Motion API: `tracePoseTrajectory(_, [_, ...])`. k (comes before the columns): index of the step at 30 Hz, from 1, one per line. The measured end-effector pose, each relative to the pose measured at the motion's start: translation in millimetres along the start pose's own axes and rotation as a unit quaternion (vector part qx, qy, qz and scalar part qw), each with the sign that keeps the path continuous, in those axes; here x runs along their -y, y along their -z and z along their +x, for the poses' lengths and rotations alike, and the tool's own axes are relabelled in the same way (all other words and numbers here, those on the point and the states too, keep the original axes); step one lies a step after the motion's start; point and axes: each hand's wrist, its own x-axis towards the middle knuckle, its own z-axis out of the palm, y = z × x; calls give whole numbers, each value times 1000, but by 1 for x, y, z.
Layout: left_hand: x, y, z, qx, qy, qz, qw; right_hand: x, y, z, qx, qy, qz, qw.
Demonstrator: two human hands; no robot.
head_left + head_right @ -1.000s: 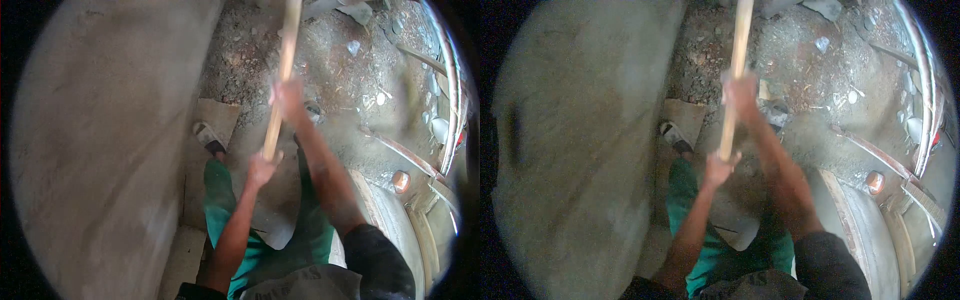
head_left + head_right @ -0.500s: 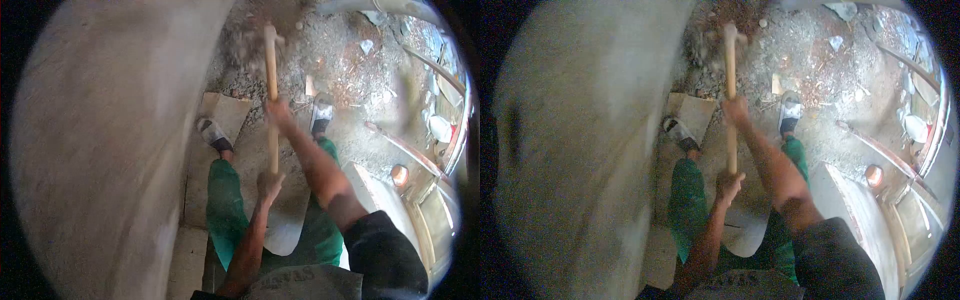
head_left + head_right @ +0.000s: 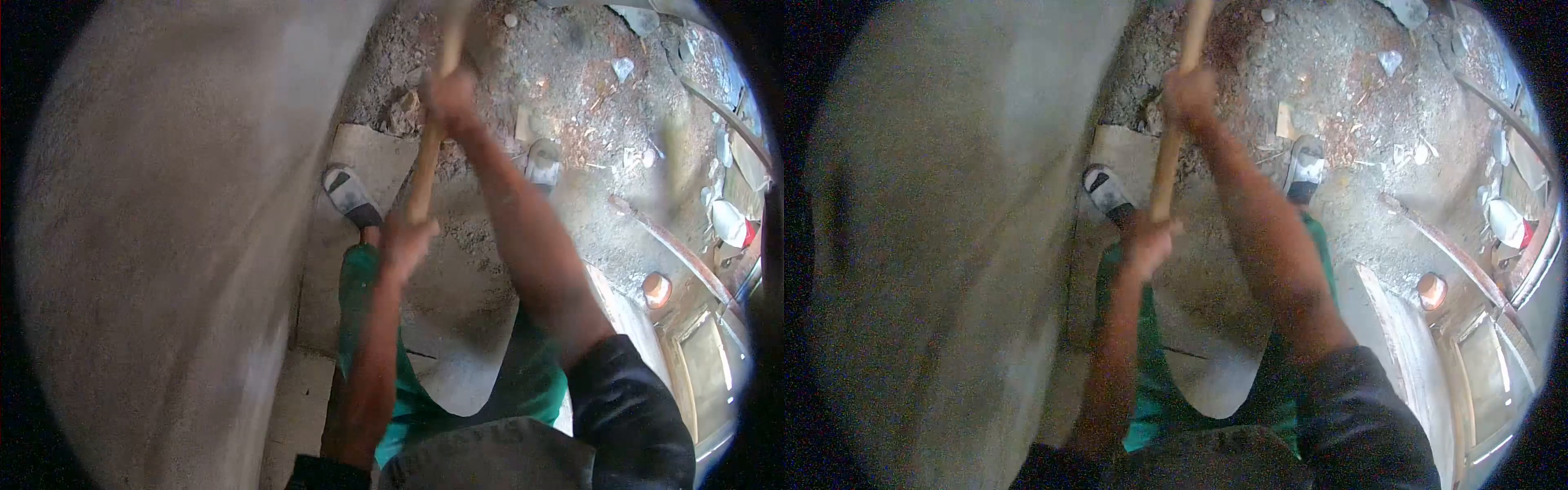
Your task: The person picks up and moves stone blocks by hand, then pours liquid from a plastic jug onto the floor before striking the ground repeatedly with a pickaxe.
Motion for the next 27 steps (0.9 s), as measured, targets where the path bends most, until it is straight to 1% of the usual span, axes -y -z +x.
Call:
tracePoseTrajectory(1, [51,-22,4,-86,-26,-27,996,-24,-4,-16,41,6,-9,999])
tracePoseTrajectory(2, [113,-44,5,-86,-15,-16,996,-65,-9,-37,92,32,24,995])
tracePoseTrajectory(3, [125,-60,-10,-82,-5,-44,996,-105,-14,-59,145,54,59,986])
tracePoseTrajectory(4, [135,-77,-25,-79,5,-72,994,-116,-1,-77,174,12,114,978])
tracePoseTrajectory(5, [120,-91,-52,-69,16,-126,989,-128,13,-94,198,-33,165,966])
tracePoseTrajectory(6, [118,-106,-60,-51,64,-145,986,-101,31,-112,202,-158,192,947])
tracePoseTrajectory(7, [115,-117,-65,-43,109,-164,980,-80,39,-128,211,-276,222,911])
tracePoseTrajectory(8, [116,-128,-73,-37,157,-186,969,-82,43,-139,218,-289,189,913])
tracePoseTrajectory(9, [125,-143,-82,-55,92,-138,985,-95,49,-150,223,-304,157,913])
tracePoseTrajectory(10, [168,-168,-82,-83,39,-92,992,-113,57,-159,223,-317,124,914])
tracePoseTrajectory(11, [194,-180,-100,-80,-1,-27,996,-148,65,-172,250,-362,215,872])
tracePoseTrajectory(12, [219,-191,-117,-83,-41,39,995,-132,79,-194,245,-363,200,877])
tracePoseTrajectory(13, [230,-193,-132,-67,-86,101,989,-116,94,-217,241,-363,185,881])
tracePoseTrajectory(14, [243,-195,-147,-55,-134,162,976,-51,114,-229,201,-303,61,930])
tracePoseTrajectory(16, [244,-183,-133,-54,-258,255,930,-75,121,-230,166,-282,167,930])
tracePoseTrajectory(17, [236,-172,-121,-57,-317,308,895,-83,121,-228,154,-277,221,922])
tracePoseTrajectory(18, [227,-164,-106,-64,-371,360,854,-77,121,-210,120,-202,191,953])
tracePoseTrajectory(19, [191,-150,-84,-70,-318,281,903,-67,117,-175,86,-124,160,975])
tracePoseTrajectory(20, [134,-131,-60,-82,-249,179,948,-54,113,-134,49,-48,128,989])
tracePoseTrajectory(21, [83,-114,-34,-97,-213,118,965,-3,115,-101,4,-45,56,997])
tracePoseTrajectory(22, [34,-98,-6,-107,-205,83,969,50,116,-67,-41,-49,-16,998])
tracePoseTrajectory(23, [-10,-78,33,-90,-224,124,963,72,116,-30,-104,48,-107,988])
tracePoseTrajectory(24, [-46,-62,78,-59,-298,158,940,82,112,13,-91,34,24,995])
tracePoseTrajectory(25, [-94,-41,105,-32,-331,166,928,85,108,59,-85,152,-67,982])
tracePoseTrajectory(26, [-135,-21,118,-26,-303,109,946,88,103,104,-102,276,-169,941])
tracePoseTrajectory(27, [-148,-14,170,3,-323,49,945,90,98,150,-137,384,-251,878])
